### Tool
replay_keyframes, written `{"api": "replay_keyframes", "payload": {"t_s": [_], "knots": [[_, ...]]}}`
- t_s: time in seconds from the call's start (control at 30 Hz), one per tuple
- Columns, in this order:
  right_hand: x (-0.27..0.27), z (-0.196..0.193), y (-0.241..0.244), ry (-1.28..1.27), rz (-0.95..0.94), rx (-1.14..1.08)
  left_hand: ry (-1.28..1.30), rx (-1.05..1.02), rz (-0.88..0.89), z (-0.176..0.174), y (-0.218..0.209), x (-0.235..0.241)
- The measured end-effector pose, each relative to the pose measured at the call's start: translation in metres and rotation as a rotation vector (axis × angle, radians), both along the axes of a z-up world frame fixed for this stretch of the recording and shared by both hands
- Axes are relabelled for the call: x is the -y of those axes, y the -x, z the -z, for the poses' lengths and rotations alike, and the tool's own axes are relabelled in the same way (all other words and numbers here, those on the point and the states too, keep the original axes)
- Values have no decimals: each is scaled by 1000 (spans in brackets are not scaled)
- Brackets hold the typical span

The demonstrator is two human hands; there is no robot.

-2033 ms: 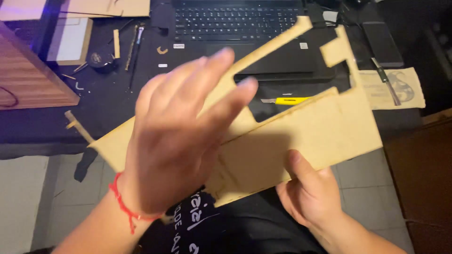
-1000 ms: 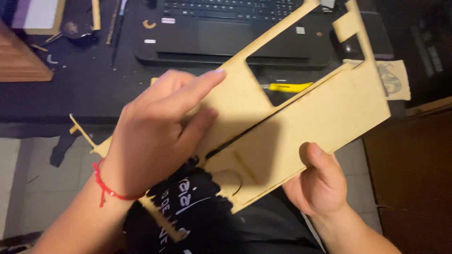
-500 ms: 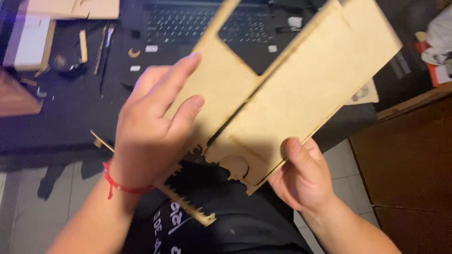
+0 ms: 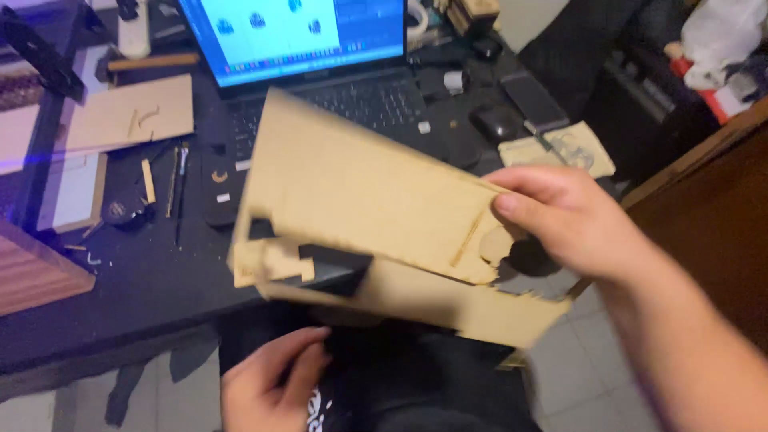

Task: Using a utility knife to score and separate laser-cut wooden components from a sheet.

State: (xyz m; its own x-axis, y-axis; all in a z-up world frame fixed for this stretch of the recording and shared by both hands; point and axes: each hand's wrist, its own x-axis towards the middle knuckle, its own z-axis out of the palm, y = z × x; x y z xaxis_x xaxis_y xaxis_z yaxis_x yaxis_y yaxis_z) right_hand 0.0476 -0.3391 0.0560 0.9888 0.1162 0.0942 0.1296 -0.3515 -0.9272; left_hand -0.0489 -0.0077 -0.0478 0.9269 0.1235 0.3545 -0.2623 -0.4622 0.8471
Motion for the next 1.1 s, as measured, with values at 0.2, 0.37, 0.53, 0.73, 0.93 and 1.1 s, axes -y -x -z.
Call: {"api": "replay_keyframes", "payload": {"t_s": [0.2,0.37,0.53,0.73,0.93,1.1], "knots": [[-19,56,-26,-92,-226,-602,-262,104,-152,-39,12,-48],[-54,99,-28,-177,-309,-774,-35,-471,39,-14,-35,-64],[-45,121,-34,-115,-116,-775,196,-421,118,3,-53,-61],[-12,112,-55,-127,-19,-822,-788,16,222,-3,-108,-90],[-13,100,-68,-81,-69,-831,-1055,-140,274,5,-134,-109],[-34,80,-73,196,-48,-763,-1109,-34,76,24,-111,-150]]}}
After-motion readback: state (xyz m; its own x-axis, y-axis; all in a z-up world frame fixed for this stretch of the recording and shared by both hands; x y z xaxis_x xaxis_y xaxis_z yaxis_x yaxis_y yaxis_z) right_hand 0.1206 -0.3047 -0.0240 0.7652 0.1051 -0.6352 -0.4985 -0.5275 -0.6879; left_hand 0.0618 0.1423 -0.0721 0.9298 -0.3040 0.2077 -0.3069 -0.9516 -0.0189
